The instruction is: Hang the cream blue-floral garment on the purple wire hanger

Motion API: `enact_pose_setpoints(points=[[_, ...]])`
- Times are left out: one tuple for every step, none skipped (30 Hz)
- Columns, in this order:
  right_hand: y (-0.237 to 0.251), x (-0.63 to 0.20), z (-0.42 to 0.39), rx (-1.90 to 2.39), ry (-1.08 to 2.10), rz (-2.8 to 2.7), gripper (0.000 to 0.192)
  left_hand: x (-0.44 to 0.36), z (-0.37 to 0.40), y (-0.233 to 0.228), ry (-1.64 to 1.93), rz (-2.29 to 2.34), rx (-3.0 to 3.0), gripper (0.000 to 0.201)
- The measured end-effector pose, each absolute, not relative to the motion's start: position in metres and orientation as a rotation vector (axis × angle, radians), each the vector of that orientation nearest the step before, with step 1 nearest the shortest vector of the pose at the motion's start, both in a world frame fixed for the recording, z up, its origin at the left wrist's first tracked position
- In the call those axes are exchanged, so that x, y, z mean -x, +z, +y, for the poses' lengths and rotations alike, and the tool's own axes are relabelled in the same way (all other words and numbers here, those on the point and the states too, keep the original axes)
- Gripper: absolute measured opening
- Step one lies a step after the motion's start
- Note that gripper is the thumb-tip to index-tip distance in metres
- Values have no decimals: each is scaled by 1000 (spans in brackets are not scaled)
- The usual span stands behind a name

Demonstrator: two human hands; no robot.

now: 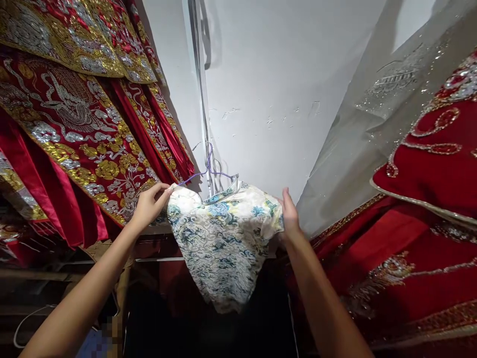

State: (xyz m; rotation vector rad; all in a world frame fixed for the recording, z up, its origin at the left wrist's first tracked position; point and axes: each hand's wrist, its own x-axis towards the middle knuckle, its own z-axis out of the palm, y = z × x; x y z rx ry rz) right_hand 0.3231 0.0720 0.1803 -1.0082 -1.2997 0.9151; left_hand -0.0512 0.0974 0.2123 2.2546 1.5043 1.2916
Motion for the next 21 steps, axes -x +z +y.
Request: enact_pose_setpoints(points=[[185,-327,69,1013,980,-1300,61,50,99,213,1311,1515,-2254,30],[191,-330,66,1022,1032,-1309,53,47,101,215,1344,1523,-2255,30],[198,-332,62,1031,1058,-1325,46,43,103,219,1395,1524,-2260,29],[204,-332,59,1039,1047,-1340,41,37,104,223,1469,1517,-2268,28],[209,-331,56,1042,1015,-1333,37,31,103,227,1562,1498,-2275,27],[213,-330,52,1040,971,-1295,35,24,102,231,1664,1463,-2275,27],[216,-327,47,1042,926,-1241,34,18,99,235,1756,1414,-2261,26],[216,-323,40,1054,896,-1195,34,11,95,238,1815,1352,-2229,26],[215,-318,32,1075,878,-1160,34,3,90,240,1823,1278,-2177,27],[213,-312,21,1093,870,-1153,34,-4,85,240,1772,1194,-2106,29],[209,-304,10,1097,879,-1190,33,-10,78,239,1678,1105,-2014,32],[206,-296,-3,1087,900,-1264,32,-17,71,238,1551,1020,-1903,35],[202,-285,-15,1045,940,-1395,31,-22,62,235,1416,949,-1780,40],[199,-274,-27,980,1001,-1566,30,-26,53,233,1288,895,-1655,43],[195,-264,-36,910,1077,-1748,30,-28,43,230,1165,861,-1541,46],[192,-254,-42,834,1160,-1909,32,-27,33,227,1039,842,-1451,48],[188,-246,-45,765,1239,-2039,34,-24,22,224,903,835,-1391,49],[183,-240,-44,724,1285,-2125,36,-19,12,222,753,839,-1367,48],[177,-237,-39,722,1278,-2162,36,-11,2,220,608,863,-1382,46],[171,-237,-32,765,1203,-2152,34,-2,-6,219,490,912,-1439,42],[163,-239,-23,838,1066,-2107,33,8,-13,219,424,986,-1533,38]])
